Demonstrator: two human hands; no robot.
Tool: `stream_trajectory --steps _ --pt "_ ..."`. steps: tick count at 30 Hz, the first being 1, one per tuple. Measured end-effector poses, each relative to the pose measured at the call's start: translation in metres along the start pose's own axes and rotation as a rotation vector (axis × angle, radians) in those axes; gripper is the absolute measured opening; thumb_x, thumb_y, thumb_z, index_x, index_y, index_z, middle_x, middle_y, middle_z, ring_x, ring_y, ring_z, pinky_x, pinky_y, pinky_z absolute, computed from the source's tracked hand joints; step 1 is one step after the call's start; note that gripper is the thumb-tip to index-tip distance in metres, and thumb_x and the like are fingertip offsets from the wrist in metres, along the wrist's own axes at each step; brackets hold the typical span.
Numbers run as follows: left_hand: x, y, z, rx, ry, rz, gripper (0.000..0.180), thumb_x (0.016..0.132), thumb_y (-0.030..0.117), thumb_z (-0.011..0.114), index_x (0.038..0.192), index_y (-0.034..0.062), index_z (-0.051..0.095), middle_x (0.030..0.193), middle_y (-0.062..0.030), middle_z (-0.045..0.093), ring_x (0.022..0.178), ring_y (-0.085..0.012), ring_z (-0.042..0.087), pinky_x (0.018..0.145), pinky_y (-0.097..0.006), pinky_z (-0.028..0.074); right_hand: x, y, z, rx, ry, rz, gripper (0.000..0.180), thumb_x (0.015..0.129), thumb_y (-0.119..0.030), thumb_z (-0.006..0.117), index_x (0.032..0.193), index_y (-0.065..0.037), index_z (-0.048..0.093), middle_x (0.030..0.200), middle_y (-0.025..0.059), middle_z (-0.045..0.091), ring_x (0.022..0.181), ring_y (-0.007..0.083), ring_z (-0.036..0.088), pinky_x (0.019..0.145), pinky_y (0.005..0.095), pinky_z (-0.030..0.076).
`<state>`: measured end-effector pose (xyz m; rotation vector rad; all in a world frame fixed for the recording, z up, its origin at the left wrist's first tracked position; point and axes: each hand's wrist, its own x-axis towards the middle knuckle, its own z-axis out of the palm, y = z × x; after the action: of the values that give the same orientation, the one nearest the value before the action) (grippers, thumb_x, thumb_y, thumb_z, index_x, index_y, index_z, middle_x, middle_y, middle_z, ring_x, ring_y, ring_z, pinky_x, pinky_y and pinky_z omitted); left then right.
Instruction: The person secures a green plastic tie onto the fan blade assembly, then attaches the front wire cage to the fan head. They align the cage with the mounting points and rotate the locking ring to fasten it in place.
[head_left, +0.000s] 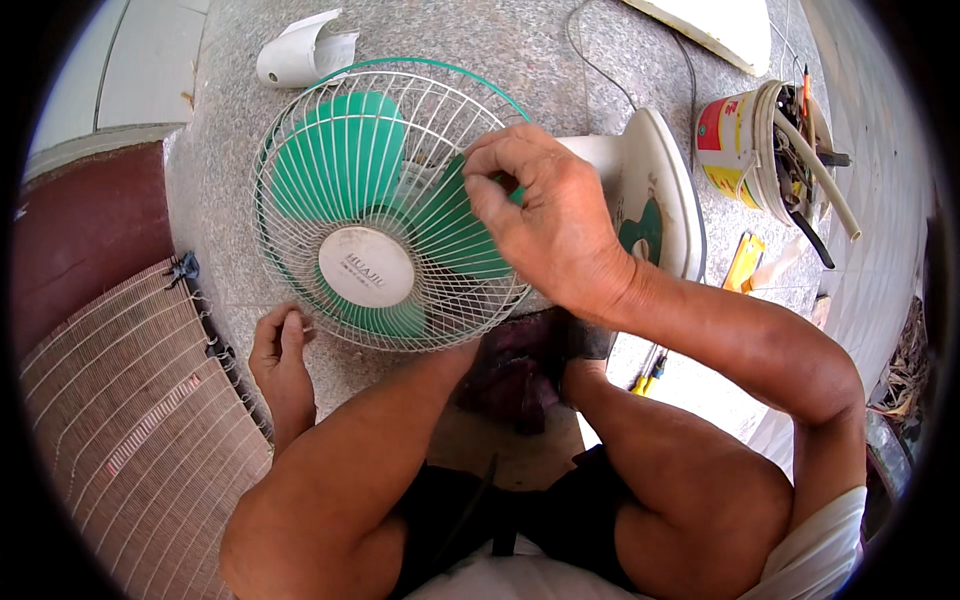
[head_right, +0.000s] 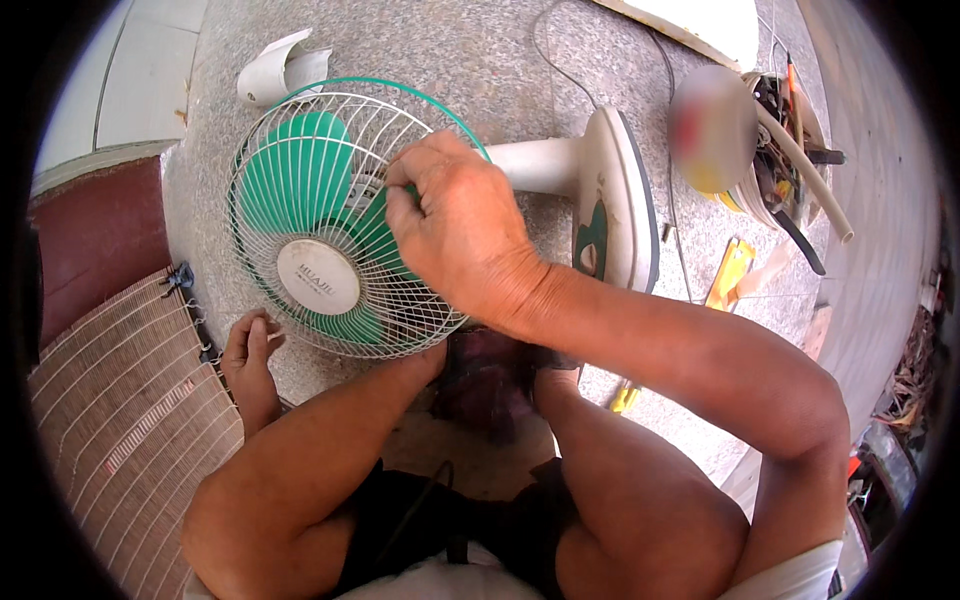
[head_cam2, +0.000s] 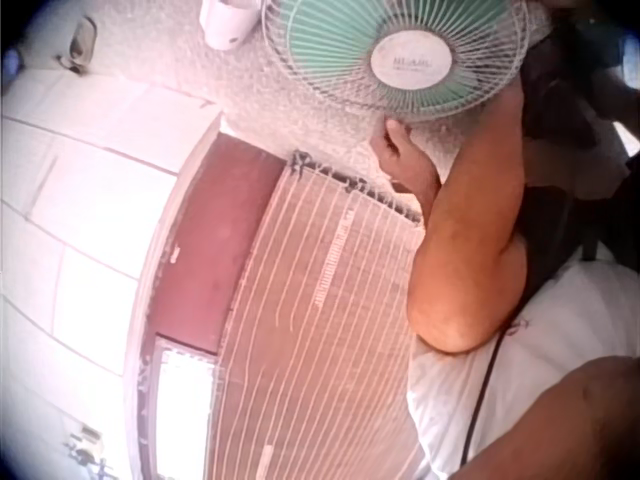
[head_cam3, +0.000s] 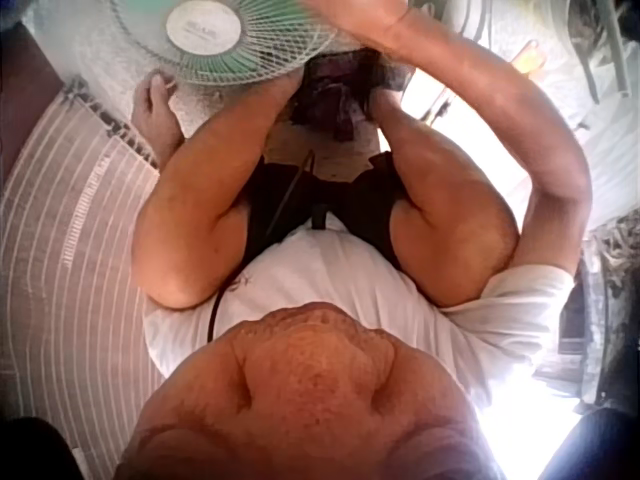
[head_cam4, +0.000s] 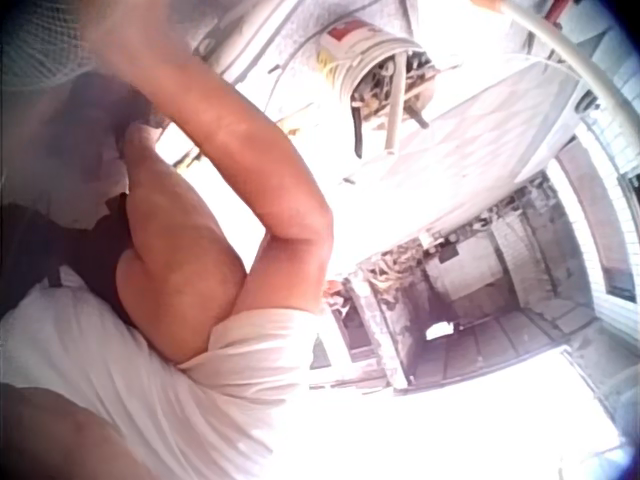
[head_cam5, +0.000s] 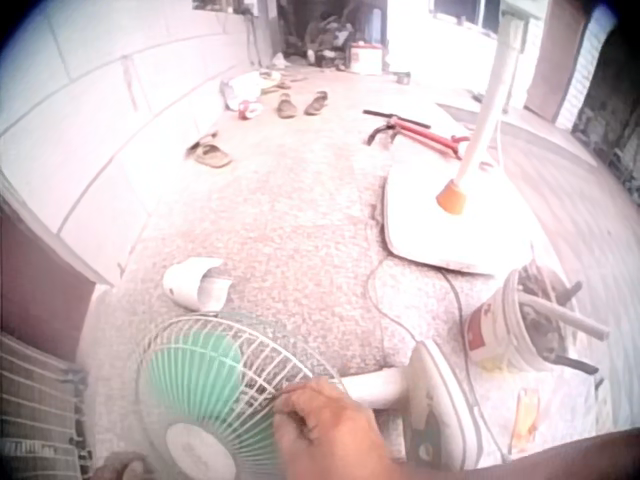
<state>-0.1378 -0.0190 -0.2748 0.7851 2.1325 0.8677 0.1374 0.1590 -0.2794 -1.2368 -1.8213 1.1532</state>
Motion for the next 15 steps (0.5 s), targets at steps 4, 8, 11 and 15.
stream_trajectory --steps 4,8,11,15 --pt "0.016 -0.032 -0.005 0.105 0.056 -0.111 0.054 0.098 0.034 0.055 0.137 -0.0009 0.045 0.131 -0.0184 0.05 0.12 -0.0261 0.05 0.086 -0.036 0.052 -0.008 0.009 -0.005 0.002 0.06 -0.001 0.009 0.079 0.0 0.063 0.087 0.003 0.062 0.097 0.0156 0.064 0.087 0.0366 0.062 0.078 0.04 0.051" --pt "0.024 -0.029 -0.001 -0.063 -0.051 -0.294 0.069 0.099 0.043 0.05 0.147 -0.0017 0.031 0.142 -0.0218 0.043 0.128 -0.0314 0.046 0.093 -0.04 0.05 -0.034 -0.002 -0.019 -0.142 0.009 -0.174 0.02 0.078 -0.001 0.065 0.097 0.001 0.062 0.111 0.0171 0.061 0.096 0.0381 0.061 0.084 0.0399 0.052" --pt "0.035 -0.019 -0.004 -0.038 -0.067 -0.254 0.071 0.099 0.044 0.049 0.147 -0.0034 0.029 0.143 -0.0221 0.041 0.127 -0.0327 0.047 0.096 -0.041 0.049 -0.066 -0.005 -0.032 -0.23 -0.065 -0.266 0.028 0.079 -0.003 0.067 0.106 0.001 0.058 0.116 0.0176 0.058 0.097 0.039 0.061 0.086 0.0411 0.052" --pt "0.055 -0.008 -0.002 0.011 -0.096 -0.21 0.072 0.098 0.046 0.05 0.147 -0.0036 0.03 0.141 -0.0217 0.043 0.126 -0.0314 0.047 0.094 -0.04 0.05 -0.108 0.013 -0.024 -0.107 -0.065 0.233 0.033 0.085 -0.013 0.068 0.11 0.005 0.056 0.107 0.0244 0.059 0.095 0.0424 0.061 0.079 0.0446 0.052"
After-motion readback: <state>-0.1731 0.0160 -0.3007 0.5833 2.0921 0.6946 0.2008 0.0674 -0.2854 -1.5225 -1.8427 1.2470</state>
